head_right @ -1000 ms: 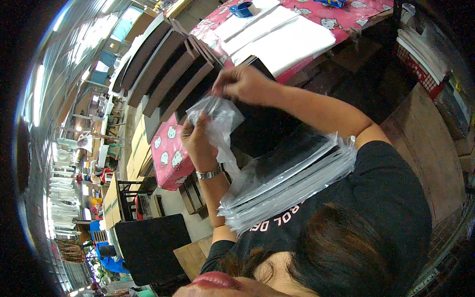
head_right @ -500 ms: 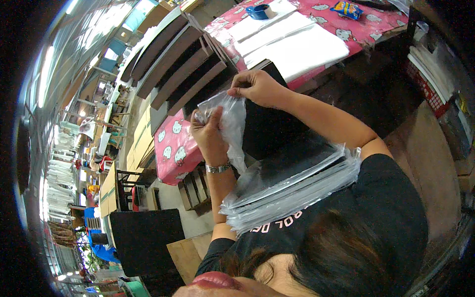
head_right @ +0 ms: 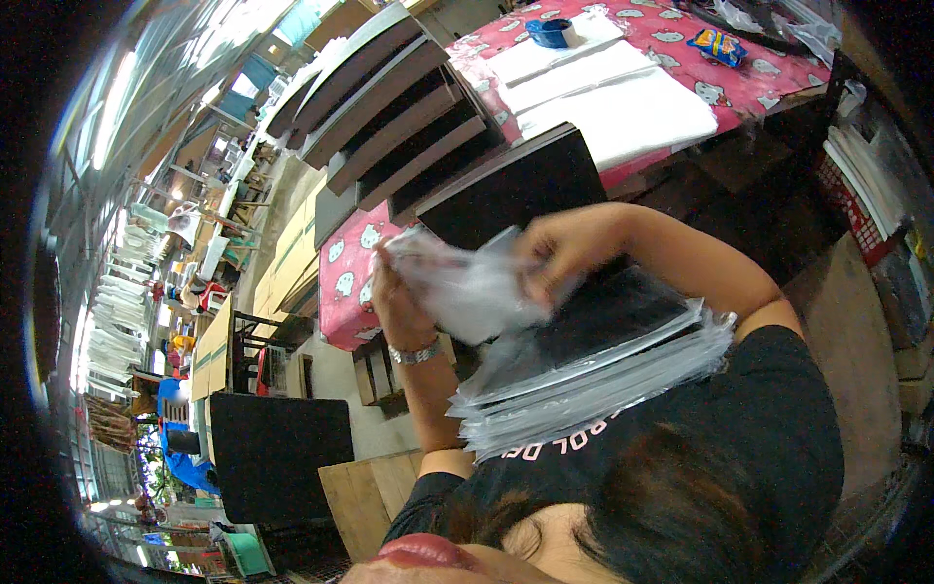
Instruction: The person places dark rectangular panels into individual clear plastic bags by hand, smoothing the plastic over each object as they are handled.
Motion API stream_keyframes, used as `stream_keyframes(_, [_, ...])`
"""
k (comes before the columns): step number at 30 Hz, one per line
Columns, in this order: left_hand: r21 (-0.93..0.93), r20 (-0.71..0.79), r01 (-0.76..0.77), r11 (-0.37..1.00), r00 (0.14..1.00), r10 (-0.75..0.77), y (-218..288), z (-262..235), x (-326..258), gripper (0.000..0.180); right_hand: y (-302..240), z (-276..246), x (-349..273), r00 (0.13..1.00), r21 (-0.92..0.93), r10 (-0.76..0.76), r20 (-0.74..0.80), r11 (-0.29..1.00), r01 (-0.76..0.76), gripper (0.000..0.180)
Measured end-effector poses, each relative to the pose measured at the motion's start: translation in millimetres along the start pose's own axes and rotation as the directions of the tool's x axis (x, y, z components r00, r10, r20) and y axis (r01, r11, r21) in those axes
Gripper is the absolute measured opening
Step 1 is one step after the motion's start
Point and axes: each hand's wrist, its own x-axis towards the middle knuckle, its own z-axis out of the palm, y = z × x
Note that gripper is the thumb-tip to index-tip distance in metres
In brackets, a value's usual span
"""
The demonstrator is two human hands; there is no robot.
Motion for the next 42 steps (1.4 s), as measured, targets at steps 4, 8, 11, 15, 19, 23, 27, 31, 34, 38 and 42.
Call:
stream_keyframes(4, [0.434, 0.279, 0.098, 0.896, 0.931, -0.237, -18.7, -10.1, -42.2, 0.029, -1.2, -16.7, -31.0, 0.825, 0.344, -0.404, -0.394, 0.768, 0.540, 0.019])
stream_keyframes(8, [0.642, 0.341, 0.293, 0.709, 0.719, -0.606, 10.5, -19.2, -38.4, 0.042, 7.2, -23.0, -50.5, 0.942, 0.298, -0.018, -0.335, 0.947, 0.124, 0.025])
stream_keyframes(11, [0.561, 0.310, 0.336, 0.757, 0.762, -0.568, 6.6, -36.2, -45.9, 0.044, 2.4, -9.2, -48.7, 0.997, -0.205, 0.082, 0.000, 0.975, -0.080, 0.023])
stream_keyframes(15, [0.859, 0.322, 0.010, 0.512, 0.768, -0.554, -23.7, -5.0, -58.6, 0.043, 0.0, -30.4, -50.1, 0.686, 0.399, -0.281, -0.671, 0.643, 0.654, 0.021])
stream_keyframes(19, [0.322, 0.215, 0.175, 0.930, 0.944, -0.252, 2.1, -7.9, -39.8, 0.035, 48.5, -28.0, -57.4, 0.929, 0.096, 0.114, -0.352, 0.992, -0.085, 0.028])
stream_keyframes(23, [0.159, 0.320, 0.316, 0.935, 0.880, -0.351, 2.1, -33.8, -48.5, 0.052, 28.8, -26.0, -69.0, 0.827, 0.281, -0.162, -0.539, 0.891, 0.357, 0.024])
stream_keyframes(27, [0.784, 0.270, 0.167, 0.598, 0.775, -0.571, -7.9, -2.2, -50.9, 0.048, 29.8, -29.3, -64.0, 0.581, 0.406, 0.042, -0.813, 0.756, 0.513, 0.027])
stream_keyframes(31, [-0.052, 0.355, 0.284, 0.958, 0.901, -0.248, 5.3, -33.7, -34.2, 0.046, 29.5, -24.3, -73.1, 0.987, 0.183, 0.155, 0.045, 0.970, -0.161, 0.029])
stream_keyframes(34, [0.001, 0.210, 0.314, 0.949, 0.928, -0.308, -10.9, -40.3, -29.8, 0.043, 23.7, -29.1, -80.0, 0.770, 0.223, -0.281, -0.572, 0.851, 0.475, 0.072])
stream_keyframes(38, [0.081, 0.014, 0.142, 0.987, 0.990, -0.143, -23.6, -35.1, 4.7, 0.039, -0.7, -50.8, -78.5, 0.642, 0.261, -0.260, -0.721, 0.757, 0.599, 0.077])
stream_keyframes(42, [0.724, -0.278, 0.041, 0.688, 0.931, 0.237, -33.5, -35.4, 48.7, 0.044, 10.2, -50.2, -43.3, 0.428, -0.480, -0.338, -0.838, 0.830, -0.285, 0.061])
